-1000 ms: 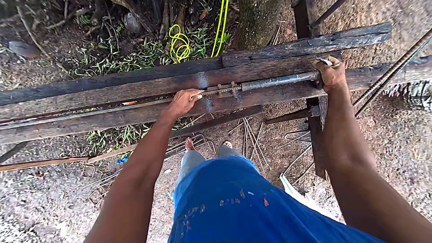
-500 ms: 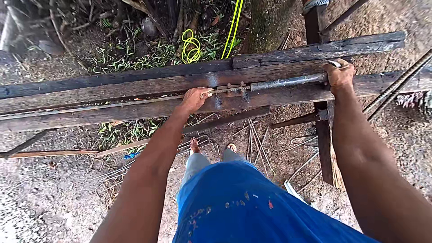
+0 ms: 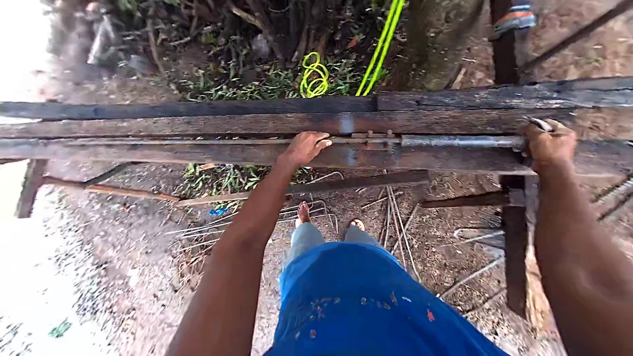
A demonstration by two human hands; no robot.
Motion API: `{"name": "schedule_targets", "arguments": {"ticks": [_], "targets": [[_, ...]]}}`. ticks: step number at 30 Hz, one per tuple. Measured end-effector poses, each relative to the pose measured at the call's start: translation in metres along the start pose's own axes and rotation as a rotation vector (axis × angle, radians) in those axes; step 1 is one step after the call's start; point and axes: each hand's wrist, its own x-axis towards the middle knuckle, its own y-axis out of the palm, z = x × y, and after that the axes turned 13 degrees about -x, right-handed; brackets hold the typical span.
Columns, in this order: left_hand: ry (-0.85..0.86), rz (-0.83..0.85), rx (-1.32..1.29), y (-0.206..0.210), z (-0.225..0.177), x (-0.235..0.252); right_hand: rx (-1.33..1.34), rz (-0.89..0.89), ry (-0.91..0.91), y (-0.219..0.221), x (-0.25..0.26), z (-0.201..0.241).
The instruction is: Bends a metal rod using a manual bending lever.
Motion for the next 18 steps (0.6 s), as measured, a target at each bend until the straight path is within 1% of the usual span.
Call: {"name": "schedule_targets", "arguments": {"ticks": [4, 7, 10, 13, 15, 18], "targets": [[-0.076, 0.083, 0.036, -0.021, 0.03, -0.014, 0.003, 0.01, 0.0, 0.004, -0.008, 0.01], [-0.067, 0.122, 0.076, -0.017, 0.043, -0.009, 0.021, 0.014, 0.012, 0.002, 0.001, 0.008], [-0.038, 0.044, 0.107, -0.007, 0.054, -0.015, 0.011, 0.036, 0.01, 0.006, 0.006, 0.022], [0.031, -0.079, 0.134, 0.007, 0.054, -0.016, 0.04, -0.007, -0.02, 0.002, 0.002, 0.027], [0.043, -0.102, 0.138, 0.009, 0.058, -0.016, 0.052, -0.032, -0.042, 0.002, 0.005, 0.02], [0.003, -0.067, 0.124, 0.005, 0.058, -0.016, 0.044, -0.049, -0.083, 0.002, 0.006, 0.013]]}}
